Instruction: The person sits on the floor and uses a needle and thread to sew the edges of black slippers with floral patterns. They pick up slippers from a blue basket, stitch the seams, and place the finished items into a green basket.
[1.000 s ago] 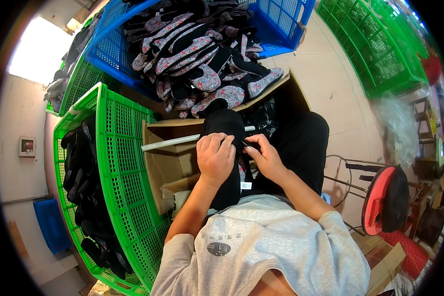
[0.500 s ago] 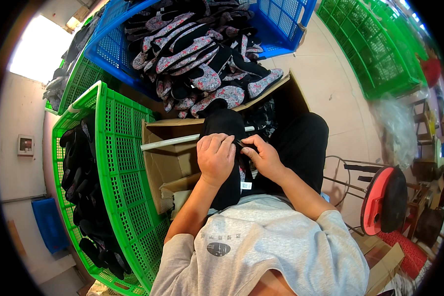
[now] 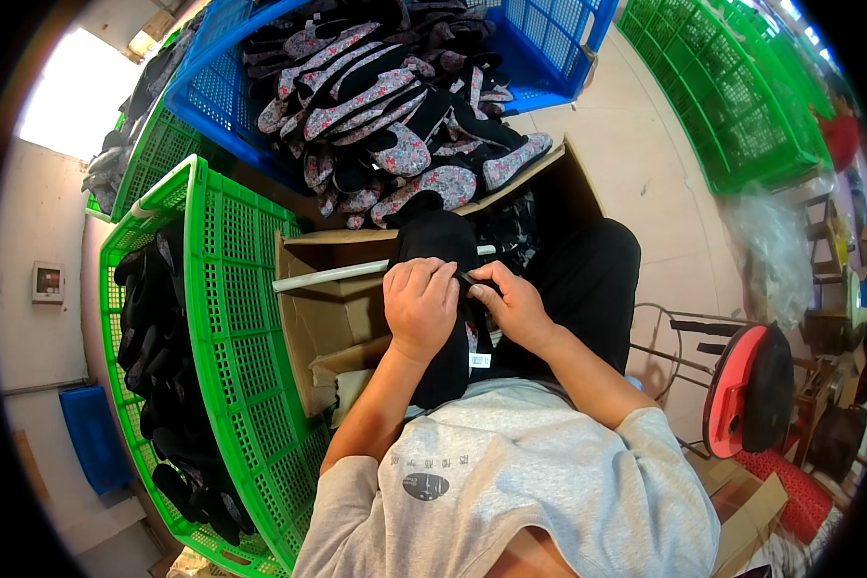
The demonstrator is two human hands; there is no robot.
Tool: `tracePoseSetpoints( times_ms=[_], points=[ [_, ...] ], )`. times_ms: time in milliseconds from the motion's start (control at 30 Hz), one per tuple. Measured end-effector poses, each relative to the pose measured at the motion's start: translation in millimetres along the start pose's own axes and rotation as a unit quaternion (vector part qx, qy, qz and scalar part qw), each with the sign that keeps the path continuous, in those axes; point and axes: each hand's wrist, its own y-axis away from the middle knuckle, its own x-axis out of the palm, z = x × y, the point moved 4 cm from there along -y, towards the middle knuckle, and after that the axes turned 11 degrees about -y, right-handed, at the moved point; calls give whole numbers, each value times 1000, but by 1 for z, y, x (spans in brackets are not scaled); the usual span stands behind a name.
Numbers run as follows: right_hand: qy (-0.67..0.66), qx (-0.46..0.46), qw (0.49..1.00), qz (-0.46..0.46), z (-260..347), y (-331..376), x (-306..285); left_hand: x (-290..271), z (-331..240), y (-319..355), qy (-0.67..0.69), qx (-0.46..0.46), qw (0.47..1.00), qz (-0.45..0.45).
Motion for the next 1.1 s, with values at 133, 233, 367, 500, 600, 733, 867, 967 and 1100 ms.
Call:
tracePoseSetpoints(
  times_ms=[133,233,367,500,600,733,867,967,1100],
  points=[
    [2,2,1000,-1,-2,1,0,1,0,1,2,-1,1000,-1],
    [1,7,1000,-5,-1,0,1,1,0,0,1,0,1000,-2],
    [-6,10,1000,-11,-2,0,1,1,0,0,0,-3,1000,1],
    [-17,7,1000,-21,-3,1,3,2,0,0,-2,-5,1000,5],
    [-13,7,1000,-24,-5,2,3,1,-1,-1,-2,-8,1000,4],
    [-14,4,1000,-26,-5,2,4,1,-1,-1,-1,-8,1000,2],
    [-18,-1,999,-27,-6,2,4,2,0,0,-2,-7,1000,3],
    [-16,-6,999,-30,-7,2,5,2,-1,0,-3,-6,1000,2],
    [-26,3,999,-27,-9,2,5,1,0,-1,-1,-6,1000,1]
  ],
)
